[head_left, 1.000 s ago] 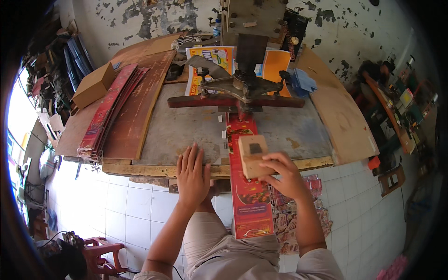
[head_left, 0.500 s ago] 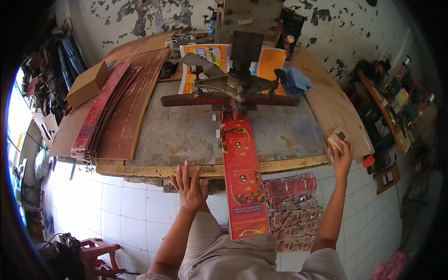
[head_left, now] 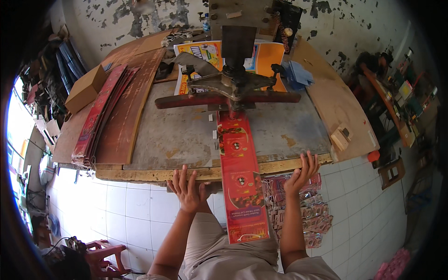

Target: The person seals several long red packaging strips using a small wooden hand-sealer on a workbench. The person aligns each strip under the machine, applies pressure with the wooden tool, and then sets the sealed strip aside.

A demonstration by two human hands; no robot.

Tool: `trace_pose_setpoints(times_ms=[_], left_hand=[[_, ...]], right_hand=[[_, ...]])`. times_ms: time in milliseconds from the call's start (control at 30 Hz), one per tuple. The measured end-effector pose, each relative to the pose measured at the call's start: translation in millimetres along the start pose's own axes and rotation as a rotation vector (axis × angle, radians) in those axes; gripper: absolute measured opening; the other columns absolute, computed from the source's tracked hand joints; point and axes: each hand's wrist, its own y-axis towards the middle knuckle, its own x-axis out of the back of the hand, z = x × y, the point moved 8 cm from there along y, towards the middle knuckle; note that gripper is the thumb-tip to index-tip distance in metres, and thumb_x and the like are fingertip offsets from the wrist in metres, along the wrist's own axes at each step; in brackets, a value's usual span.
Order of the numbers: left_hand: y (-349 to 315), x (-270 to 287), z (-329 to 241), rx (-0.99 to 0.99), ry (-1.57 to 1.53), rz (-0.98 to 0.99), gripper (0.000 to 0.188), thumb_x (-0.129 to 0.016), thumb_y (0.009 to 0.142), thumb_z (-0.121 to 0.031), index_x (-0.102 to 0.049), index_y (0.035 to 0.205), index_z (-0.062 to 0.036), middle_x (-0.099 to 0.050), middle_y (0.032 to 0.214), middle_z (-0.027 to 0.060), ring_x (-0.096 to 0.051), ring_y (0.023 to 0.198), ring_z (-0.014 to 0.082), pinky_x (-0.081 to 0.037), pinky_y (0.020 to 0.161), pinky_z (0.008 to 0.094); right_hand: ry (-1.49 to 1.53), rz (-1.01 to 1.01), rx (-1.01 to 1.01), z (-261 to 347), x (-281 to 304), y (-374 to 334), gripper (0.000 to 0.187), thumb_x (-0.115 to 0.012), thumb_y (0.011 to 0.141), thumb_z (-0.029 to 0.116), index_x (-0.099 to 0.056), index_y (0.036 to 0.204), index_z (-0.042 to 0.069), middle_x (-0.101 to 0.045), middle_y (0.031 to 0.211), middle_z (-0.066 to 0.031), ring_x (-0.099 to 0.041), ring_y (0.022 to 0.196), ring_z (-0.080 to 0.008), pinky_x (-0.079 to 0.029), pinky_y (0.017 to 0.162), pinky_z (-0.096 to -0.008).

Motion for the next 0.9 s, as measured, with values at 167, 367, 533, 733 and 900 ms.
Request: trace_pose_setpoints(times_ms=[167,367,533,733,900], left_hand=[[-5.5,-4.0,4.9,0.031,-0.065,-0.028,0.054,-0.070,0.103,-0.036,-0.065,0.153,-0.0143,-0.050,0.173,0.0177,-0.031,0.166,0.0447,-0.003,0.138,0.0642],[-7.0,-5.6,3.4,0.024,-0.017,-0.002,0.055,-0.064,0.109,-0.041,-0.056,0.157,-0.0140,-0.047,0.172,0.0194,-0.032,0.164,0.0480,-0.006,0.136,0.0666],[-6.5,-5.5,2.7,0.031,-0.027,0.009,0.055,-0.066,0.108,-0.040,-0.057,0.156,-0.0144,-0.048,0.173,0.0180,-0.032,0.165,0.0465,-0.006,0.136,0.0660],[-5.2,-4.5,2.2,0.010,-0.016,0.007,0.056,-0.067,0.107,-0.039,-0.058,0.155,-0.0134,-0.048,0.173,0.0178,-0.031,0.165,0.0456,-0.006,0.137,0.0658],[-5.8,-3.7,1.4,-0.001,-0.007,-0.008,0.055,-0.068,0.106,-0.037,-0.058,0.155,-0.0132,-0.048,0.173,0.0181,-0.031,0.165,0.0458,-0.006,0.136,0.0656]], right_hand=[[0.057,-0.022,0.022,-0.2,-0.8,-0.4,0.057,-0.030,0.122,0.044,-0.064,0.149,0.007,-0.054,0.162,-0.0152,-0.037,0.161,-0.0435,-0.023,0.131,-0.0692],[0.027,0.027,0.072,-0.3,3.0,-2.9,0.052,-0.030,0.124,0.039,-0.062,0.149,0.006,-0.051,0.166,-0.0131,-0.032,0.164,-0.0405,-0.027,0.132,-0.0656],[0.052,0.008,0.044,3.2,2.4,-4.7,0.052,-0.032,0.124,0.037,-0.060,0.151,0.003,-0.050,0.167,-0.0141,-0.030,0.166,-0.0417,-0.030,0.130,-0.0642],[0.070,0.011,0.002,3.8,1.0,-4.9,0.054,-0.032,0.124,0.043,-0.060,0.149,0.003,-0.049,0.165,-0.0165,-0.030,0.163,-0.0446,-0.031,0.128,-0.0665],[0.113,0.031,-0.024,6.6,2.4,-4.5,0.055,-0.032,0.124,0.043,-0.059,0.150,0.003,-0.048,0.166,-0.0157,-0.028,0.165,-0.0448,-0.032,0.128,-0.0662]])
